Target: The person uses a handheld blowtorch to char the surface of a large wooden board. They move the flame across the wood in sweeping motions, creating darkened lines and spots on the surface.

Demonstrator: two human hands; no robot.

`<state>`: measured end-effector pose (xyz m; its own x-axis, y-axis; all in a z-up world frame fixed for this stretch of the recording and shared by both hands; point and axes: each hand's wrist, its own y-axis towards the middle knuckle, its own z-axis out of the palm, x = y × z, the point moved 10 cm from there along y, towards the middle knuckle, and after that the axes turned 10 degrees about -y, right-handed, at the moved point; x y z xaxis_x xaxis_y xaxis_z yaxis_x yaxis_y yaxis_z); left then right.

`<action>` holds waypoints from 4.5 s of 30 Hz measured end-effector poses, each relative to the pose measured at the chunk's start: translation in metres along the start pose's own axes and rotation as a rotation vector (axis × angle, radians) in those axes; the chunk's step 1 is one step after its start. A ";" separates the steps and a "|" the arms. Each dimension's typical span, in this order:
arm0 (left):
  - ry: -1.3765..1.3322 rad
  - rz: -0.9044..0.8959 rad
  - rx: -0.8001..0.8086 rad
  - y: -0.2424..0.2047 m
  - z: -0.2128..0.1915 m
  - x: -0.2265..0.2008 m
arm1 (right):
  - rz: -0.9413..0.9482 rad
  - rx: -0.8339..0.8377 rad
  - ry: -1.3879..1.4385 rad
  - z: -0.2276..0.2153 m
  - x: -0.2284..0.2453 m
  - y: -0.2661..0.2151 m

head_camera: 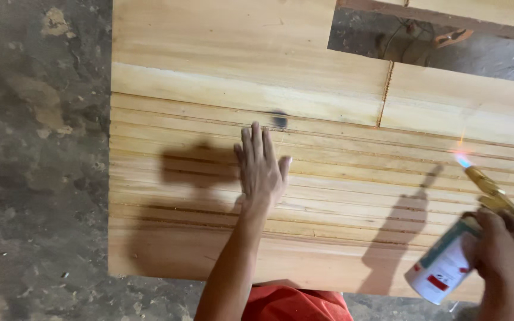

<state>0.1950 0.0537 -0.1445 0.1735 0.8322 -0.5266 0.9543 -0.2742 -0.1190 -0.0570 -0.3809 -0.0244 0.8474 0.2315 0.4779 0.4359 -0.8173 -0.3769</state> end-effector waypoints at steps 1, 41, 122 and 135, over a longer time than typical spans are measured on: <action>-0.025 0.005 -0.062 -0.013 -0.004 0.004 | -0.080 0.062 -0.036 0.021 0.013 0.001; 0.152 -0.235 -0.237 -0.139 -0.109 0.225 | -0.107 0.501 0.229 0.230 0.178 -0.169; 0.088 0.029 -0.284 -0.085 0.294 -0.481 | 0.103 0.137 0.235 -0.312 -0.236 0.391; 0.109 -0.010 -0.324 -0.085 0.294 -0.475 | -0.153 0.518 0.280 -0.191 -0.121 0.292</action>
<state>-0.0401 -0.4604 -0.1318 0.1720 0.8856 -0.4315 0.9808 -0.1129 0.1591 -0.0898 -0.7483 -0.0409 0.6822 0.1207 0.7211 0.6968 -0.4062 -0.5912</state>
